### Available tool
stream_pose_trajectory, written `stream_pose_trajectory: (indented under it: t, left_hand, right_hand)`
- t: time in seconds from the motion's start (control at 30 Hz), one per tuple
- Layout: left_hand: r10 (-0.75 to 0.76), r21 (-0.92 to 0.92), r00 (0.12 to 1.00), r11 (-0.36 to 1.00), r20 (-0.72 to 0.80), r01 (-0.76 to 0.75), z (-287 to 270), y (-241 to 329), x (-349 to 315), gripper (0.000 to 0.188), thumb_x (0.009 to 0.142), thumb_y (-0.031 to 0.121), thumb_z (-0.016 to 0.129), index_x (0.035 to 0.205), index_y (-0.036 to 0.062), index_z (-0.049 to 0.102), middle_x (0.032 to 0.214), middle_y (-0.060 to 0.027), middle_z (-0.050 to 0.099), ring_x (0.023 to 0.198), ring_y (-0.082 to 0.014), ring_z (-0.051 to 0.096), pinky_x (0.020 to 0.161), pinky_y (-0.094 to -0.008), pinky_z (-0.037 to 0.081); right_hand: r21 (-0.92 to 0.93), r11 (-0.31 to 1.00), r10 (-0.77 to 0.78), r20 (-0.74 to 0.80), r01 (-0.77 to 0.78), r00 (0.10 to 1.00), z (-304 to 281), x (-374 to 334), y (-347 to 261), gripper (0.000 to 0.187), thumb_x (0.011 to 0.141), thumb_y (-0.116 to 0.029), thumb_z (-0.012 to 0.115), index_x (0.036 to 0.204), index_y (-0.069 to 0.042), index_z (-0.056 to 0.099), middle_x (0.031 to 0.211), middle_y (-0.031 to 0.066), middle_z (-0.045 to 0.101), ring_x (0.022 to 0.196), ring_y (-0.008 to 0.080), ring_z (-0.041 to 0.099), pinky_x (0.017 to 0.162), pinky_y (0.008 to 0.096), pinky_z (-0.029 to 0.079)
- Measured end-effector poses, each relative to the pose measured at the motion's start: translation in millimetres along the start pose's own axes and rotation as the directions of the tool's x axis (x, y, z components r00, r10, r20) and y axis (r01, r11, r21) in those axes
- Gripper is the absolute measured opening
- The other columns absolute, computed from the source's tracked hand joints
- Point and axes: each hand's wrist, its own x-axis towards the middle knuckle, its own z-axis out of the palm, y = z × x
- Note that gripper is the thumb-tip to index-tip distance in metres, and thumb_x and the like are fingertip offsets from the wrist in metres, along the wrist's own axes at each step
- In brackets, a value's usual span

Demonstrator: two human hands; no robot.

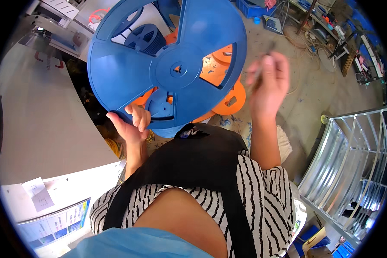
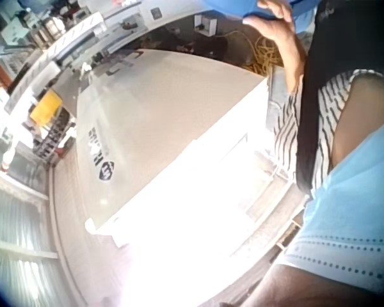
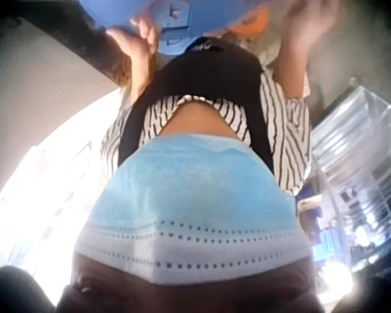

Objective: The person picks up blue plastic reels from a metal rack and a table, then uses a small handheld tool to scrape or deburr edges and surfaces. The person repeatedly flips the reels and works on different sides before placing them back on the rack or into a bag.

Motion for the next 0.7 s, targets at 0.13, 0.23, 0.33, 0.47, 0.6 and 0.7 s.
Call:
stream_pose_trajectory:
  t: [0.13,0.23,0.33,0.47,0.6,0.7]
  left_hand:
    - [0.048,0.152,0.999,0.987,-0.001,-0.047,-11,-8,-4,0.065,0.087,0.073,0.031,0.088,0.0104,0.048,0.054,0.0003,0.042,0.036,-0.0123,0.037,0.04,-0.0252,0.029]
    - [0.04,0.182,0.999,0.983,0.001,-0.04,-16,-12,-7,0.07,0.082,0.077,0.036,0.087,0.0085,0.048,0.055,-0.0016,0.042,0.038,-0.0138,0.038,0.04,-0.0254,0.031]
    - [0.02,0.245,1.0,0.969,-0.004,-0.018,-16,-16,-7,0.073,0.076,0.079,0.045,0.086,0.0065,0.049,0.056,-0.0034,0.044,0.039,-0.0148,0.038,0.041,-0.0253,0.033]
    - [0.01,0.042,0.979,0.999,-0.203,-0.001,9,-19,-10,0.072,0.075,0.078,0.049,0.085,0.0066,0.049,0.057,-0.0037,0.044,0.04,-0.0148,0.039,0.041,-0.0253,0.033]
    - [0.078,-0.134,0.989,0.986,-0.123,-0.094,-62,-41,-19,0.072,0.075,0.078,0.051,0.085,0.0064,0.048,0.058,-0.0042,0.044,0.042,-0.0148,0.04,0.043,-0.0251,0.034]
    - [0.016,-0.186,0.963,0.98,-0.267,-0.068,-23,-39,-19,0.072,0.075,0.077,0.05,0.085,0.0057,0.048,0.058,-0.0043,0.044,0.042,-0.0152,0.04,0.044,-0.0254,0.034]
  right_hand:
    - [-0.218,0.828,0.558,0.394,-0.516,0.73,52,-19,-8,0.016,0.098,-0.017,0.046,0.101,-0.003,0.052,0.069,0.0077,0.057,0.042,0.0091,0.043,0.041,0.0215,0.035]
    - [-0.294,0.703,0.689,0.509,-0.647,0.517,60,-8,-2,0.022,0.096,-0.024,0.048,0.093,-0.003,0.053,0.067,0.0059,0.056,0.045,0.0097,0.048,0.04,0.023,0.034]
    - [-0.302,0.636,0.741,0.494,-0.71,0.454,65,-6,0,0.019,0.098,-0.022,0.047,0.094,-0.004,0.051,0.062,0.0049,0.053,0.037,0.0064,0.041,0.034,0.0211,0.029]
    - [-0.297,0.563,0.754,0.567,-0.771,0.333,57,2,4,0.024,0.096,-0.027,0.051,0.089,-0.005,0.053,0.063,0.0045,0.055,0.04,0.0078,0.044,0.036,0.0221,0.034]
    - [-0.253,0.532,0.721,0.636,-0.808,0.276,54,5,3,0.025,0.096,-0.027,0.051,0.089,-0.003,0.052,0.062,0.0042,0.054,0.038,0.0068,0.042,0.035,0.0209,0.032]
    - [-0.23,0.531,0.725,0.621,-0.816,0.297,56,5,-1,0.025,0.096,-0.026,0.051,0.089,-0.002,0.052,0.062,0.0043,0.053,0.037,0.0068,0.04,0.034,0.0209,0.031]
